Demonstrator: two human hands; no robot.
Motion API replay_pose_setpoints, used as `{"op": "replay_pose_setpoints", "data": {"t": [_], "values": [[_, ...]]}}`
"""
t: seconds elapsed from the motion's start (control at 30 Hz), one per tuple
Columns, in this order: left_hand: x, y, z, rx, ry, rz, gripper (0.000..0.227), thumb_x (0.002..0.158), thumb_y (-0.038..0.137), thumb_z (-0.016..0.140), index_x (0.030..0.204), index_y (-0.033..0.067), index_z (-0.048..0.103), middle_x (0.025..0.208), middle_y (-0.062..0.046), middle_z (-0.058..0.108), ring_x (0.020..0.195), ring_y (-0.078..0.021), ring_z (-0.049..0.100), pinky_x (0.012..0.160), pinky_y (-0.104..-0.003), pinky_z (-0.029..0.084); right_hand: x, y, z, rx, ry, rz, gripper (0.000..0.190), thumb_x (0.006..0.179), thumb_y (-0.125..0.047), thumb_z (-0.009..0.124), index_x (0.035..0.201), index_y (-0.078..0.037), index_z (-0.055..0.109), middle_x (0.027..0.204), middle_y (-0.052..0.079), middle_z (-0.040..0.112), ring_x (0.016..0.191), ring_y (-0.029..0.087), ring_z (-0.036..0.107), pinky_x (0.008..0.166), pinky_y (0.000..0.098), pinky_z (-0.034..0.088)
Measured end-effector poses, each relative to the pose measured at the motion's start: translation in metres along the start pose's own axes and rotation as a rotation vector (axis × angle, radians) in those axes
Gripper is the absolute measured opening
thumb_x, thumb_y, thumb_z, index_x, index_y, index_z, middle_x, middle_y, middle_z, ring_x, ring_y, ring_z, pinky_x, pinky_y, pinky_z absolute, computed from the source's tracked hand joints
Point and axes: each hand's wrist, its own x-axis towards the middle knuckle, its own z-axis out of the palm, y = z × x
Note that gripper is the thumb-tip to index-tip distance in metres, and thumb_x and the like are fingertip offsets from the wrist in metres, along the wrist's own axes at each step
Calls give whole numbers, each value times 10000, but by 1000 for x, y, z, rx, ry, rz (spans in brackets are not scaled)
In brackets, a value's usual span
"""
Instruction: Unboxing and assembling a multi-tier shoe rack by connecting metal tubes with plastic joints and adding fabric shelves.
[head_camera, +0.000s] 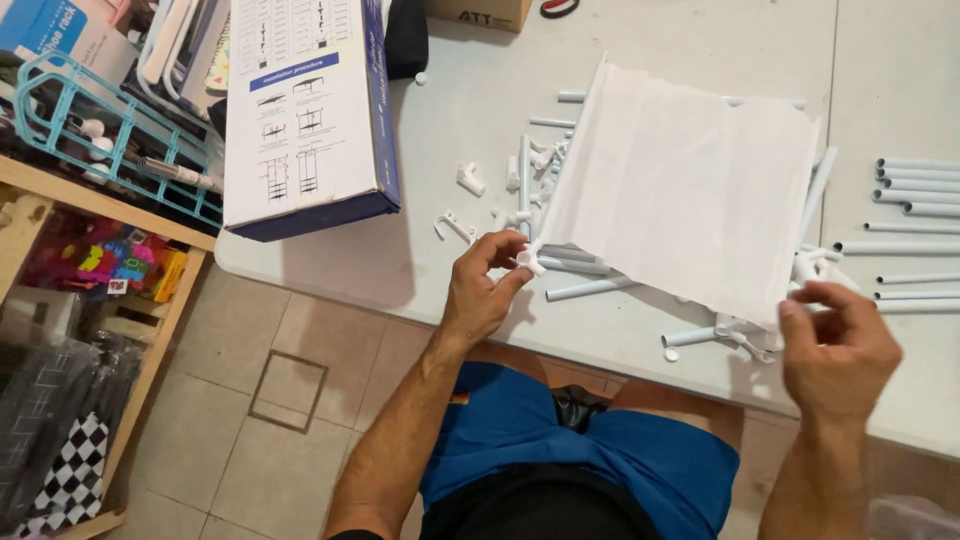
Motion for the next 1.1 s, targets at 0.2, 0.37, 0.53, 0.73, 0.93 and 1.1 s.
{"op": "replay_pose_setpoints", "data": {"t": [0.2,0.37,0.53,0.73,0.93,1.1], "values": [[-9,-8,15,16,53,-7,334,858,115,752,1174,108,643,1094,-63,689,989,-207,675,906,-330,591,-23,-54,26,179,-132,92,211,967,-28,745,1167,27,709,986,120,740,807,176,679,740,273,557],[-14,-9,5,72,102,52,322,855,107,738,1159,87,635,1072,-65,666,982,-212,648,902,-331,570,-25,-60,32,252,-158,133,199,957,-43,745,1144,21,714,946,111,737,801,172,668,731,265,559],[-15,-13,-8,115,49,-82,275,920,104,635,1195,93,646,1085,-65,658,941,-196,622,834,-314,546,-31,-41,27,181,-126,91,226,975,-75,770,1172,24,727,977,126,736,871,188,686,781,273,564],[-16,-19,-4,39,27,-20,290,949,25,529,1221,58,624,1061,-79,671,926,-198,649,861,-316,560,-38,-31,20,187,-124,202,218,991,-85,757,1181,14,718,1010,122,732,927,190,697,826,279,568],[-13,-26,-1,64,43,-27,301,925,39,556,1216,58,632,1134,-97,657,1009,-228,654,924,-333,569,-43,-30,27,188,-150,204,201,970,-77,755,1158,-11,732,975,99,737,881,164,686,809,268,562],[-17,-41,-1,32,83,-34,310,917,26,661,1225,52,647,1124,-159,651,1078,-370,698,905,-441,583,-40,-72,87,599,-433,322,302,902,-9,703,1199,46,681,867,227,748,660,257,695,601,389,589]]}}
